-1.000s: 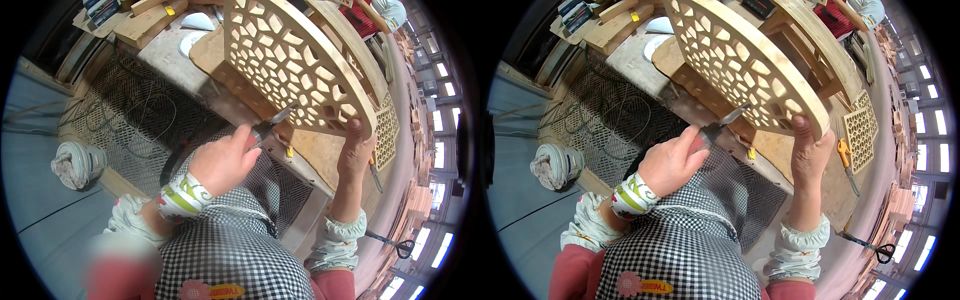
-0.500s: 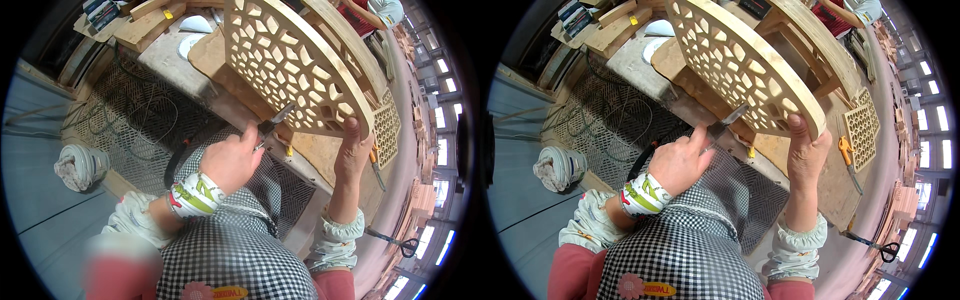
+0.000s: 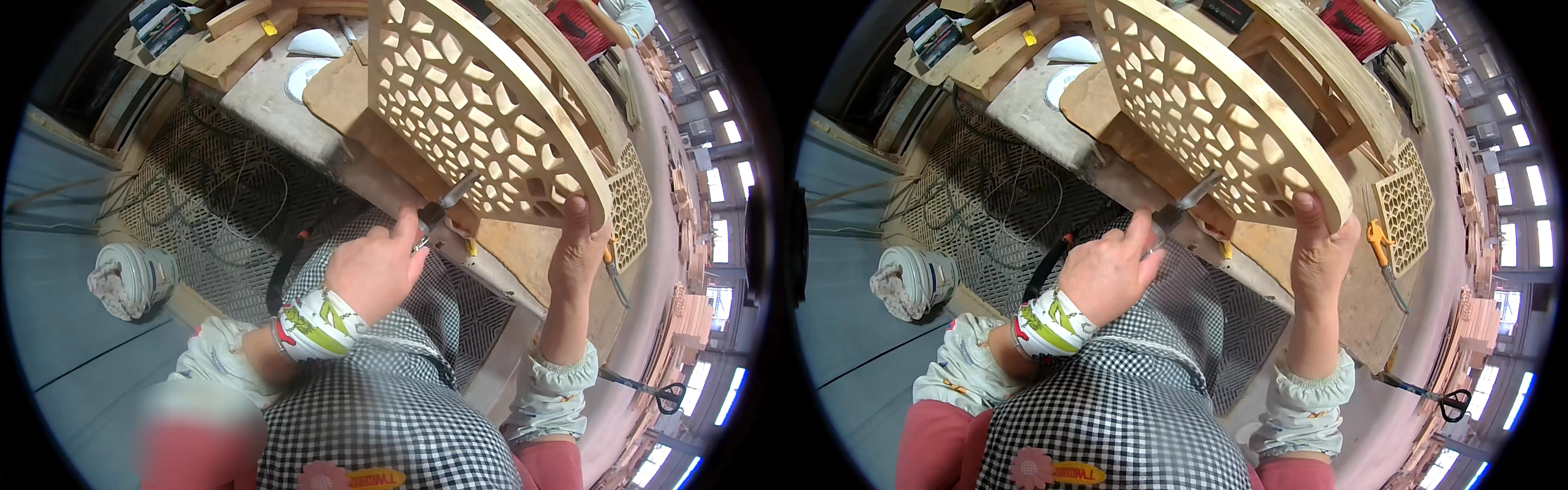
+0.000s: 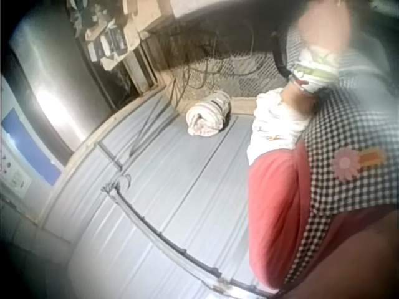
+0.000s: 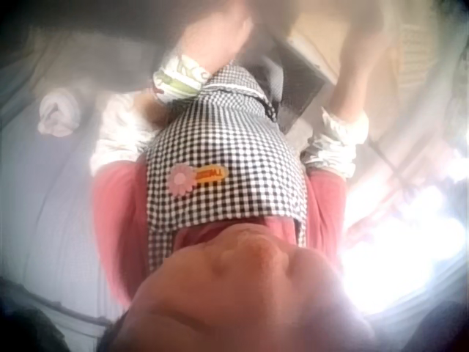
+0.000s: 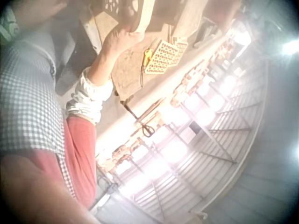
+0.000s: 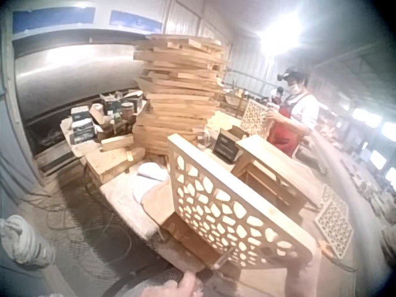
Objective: The person cleans edges of a decorative wooden panel with a tool and then fits it into a wooden frame at a workshop table.
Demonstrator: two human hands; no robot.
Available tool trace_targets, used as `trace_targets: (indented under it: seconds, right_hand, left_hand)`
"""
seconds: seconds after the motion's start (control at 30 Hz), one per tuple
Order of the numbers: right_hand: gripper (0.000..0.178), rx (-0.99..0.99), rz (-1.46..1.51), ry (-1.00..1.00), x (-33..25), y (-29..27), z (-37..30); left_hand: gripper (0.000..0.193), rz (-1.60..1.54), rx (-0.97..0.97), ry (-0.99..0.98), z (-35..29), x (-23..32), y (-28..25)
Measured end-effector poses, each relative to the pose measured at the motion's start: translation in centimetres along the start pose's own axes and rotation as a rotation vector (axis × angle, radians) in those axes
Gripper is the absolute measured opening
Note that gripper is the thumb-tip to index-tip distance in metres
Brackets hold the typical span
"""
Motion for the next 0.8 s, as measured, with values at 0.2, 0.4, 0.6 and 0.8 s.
trace_targets:
  seconds: [0.2, 0.4, 0.6, 0.8]
  right_hand:
    - [0.053, 0.008, 0.007, 0.038, 0.5, -0.2, 0.2]
    - [0.054, 0.005, 0.002, 0.027, 0.8, -0.4, 0.1]
    - [0.069, -0.083, -0.076, 0.059, 1.7, -1.2, -0.1]
    - [0.071, -0.1, -0.073, 0.066, 2.3, -1.8, -0.1]
  left_hand:
    - [0.048, -0.182, -0.086, -0.028, 0.7, -0.8, 0.2]
    - [0.046, -0.497, -0.057, -0.07, -0.1, -4.1, -0.8]
    - [0.048, -0.745, -0.292, -0.215, 2.2, -4.4, 0.6]
    - [0.046, -1.054, -0.471, -0.278, 2.1, -4.5, 2.5]
Point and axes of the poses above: each hand's wrist, its own z-axis towards the middle knuckle, its own y-axis out of the palm, x = y × z, the point moved 7 cm from there along z, towards the middle knuckle, and after that the axes turned 2 degrees about x, right-handed, at the moved point
